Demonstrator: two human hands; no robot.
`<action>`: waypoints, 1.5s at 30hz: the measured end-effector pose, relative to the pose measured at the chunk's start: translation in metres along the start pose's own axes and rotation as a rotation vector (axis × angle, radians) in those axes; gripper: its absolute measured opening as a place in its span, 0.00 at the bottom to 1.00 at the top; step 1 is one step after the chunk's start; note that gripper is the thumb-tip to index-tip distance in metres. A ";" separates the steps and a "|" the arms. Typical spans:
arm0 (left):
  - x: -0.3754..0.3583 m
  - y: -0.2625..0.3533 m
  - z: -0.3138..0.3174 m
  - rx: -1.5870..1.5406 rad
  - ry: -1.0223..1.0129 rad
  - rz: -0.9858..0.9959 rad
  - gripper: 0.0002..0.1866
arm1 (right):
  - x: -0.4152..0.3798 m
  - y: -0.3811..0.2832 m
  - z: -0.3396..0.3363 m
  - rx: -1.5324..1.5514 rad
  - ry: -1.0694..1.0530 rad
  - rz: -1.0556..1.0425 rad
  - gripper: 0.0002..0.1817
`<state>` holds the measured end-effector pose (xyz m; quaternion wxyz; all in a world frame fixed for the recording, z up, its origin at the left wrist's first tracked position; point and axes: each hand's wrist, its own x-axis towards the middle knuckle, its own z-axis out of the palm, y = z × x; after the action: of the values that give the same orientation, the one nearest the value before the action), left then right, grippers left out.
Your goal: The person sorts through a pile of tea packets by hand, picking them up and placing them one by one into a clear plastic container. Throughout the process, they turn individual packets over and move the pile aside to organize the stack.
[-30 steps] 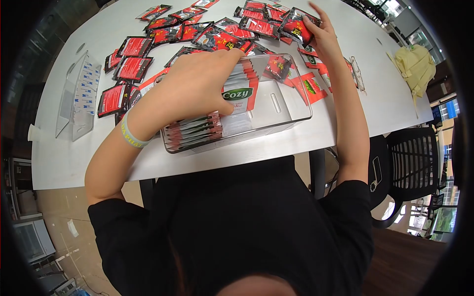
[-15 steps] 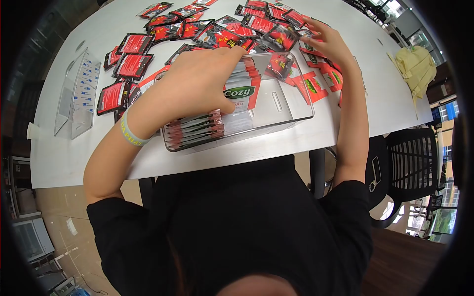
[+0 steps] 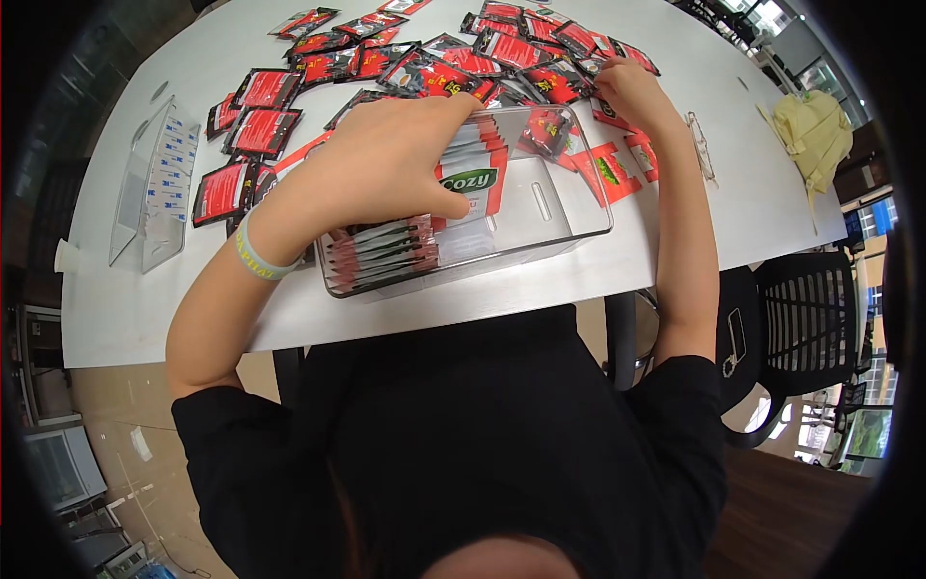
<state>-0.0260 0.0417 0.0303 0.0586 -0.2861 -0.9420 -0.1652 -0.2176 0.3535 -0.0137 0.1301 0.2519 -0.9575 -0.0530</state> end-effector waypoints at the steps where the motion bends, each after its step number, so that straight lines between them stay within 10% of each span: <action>1: 0.000 0.000 0.000 0.001 0.002 0.000 0.39 | -0.001 0.001 -0.001 -0.001 0.002 -0.001 0.11; 13: -0.001 0.000 0.002 0.025 0.025 0.019 0.41 | -0.013 -0.026 -0.031 -0.157 -0.382 0.267 0.20; 16: -0.001 0.000 0.002 0.018 0.029 0.031 0.41 | -0.016 -0.001 -0.027 0.526 -0.389 0.068 0.23; 29: 0.000 -0.001 0.002 0.020 0.022 0.028 0.41 | -0.024 -0.014 -0.042 0.596 -0.393 0.361 0.31; 39: 0.000 0.001 -0.002 0.008 -0.008 0.018 0.41 | -0.023 0.000 -0.044 0.338 0.016 0.130 0.18; 42: 0.001 0.003 -0.003 0.012 -0.024 -0.007 0.40 | -0.021 0.008 -0.055 0.992 0.258 0.027 0.17; 45: 0.002 0.001 -0.001 0.011 -0.018 0.010 0.40 | -0.050 -0.038 -0.100 1.335 -0.009 -0.258 0.25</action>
<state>-0.0269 0.0429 0.0321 0.0523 -0.2923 -0.9419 -0.1573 -0.1301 0.3415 0.0653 -0.0648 0.3903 -0.7479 0.5331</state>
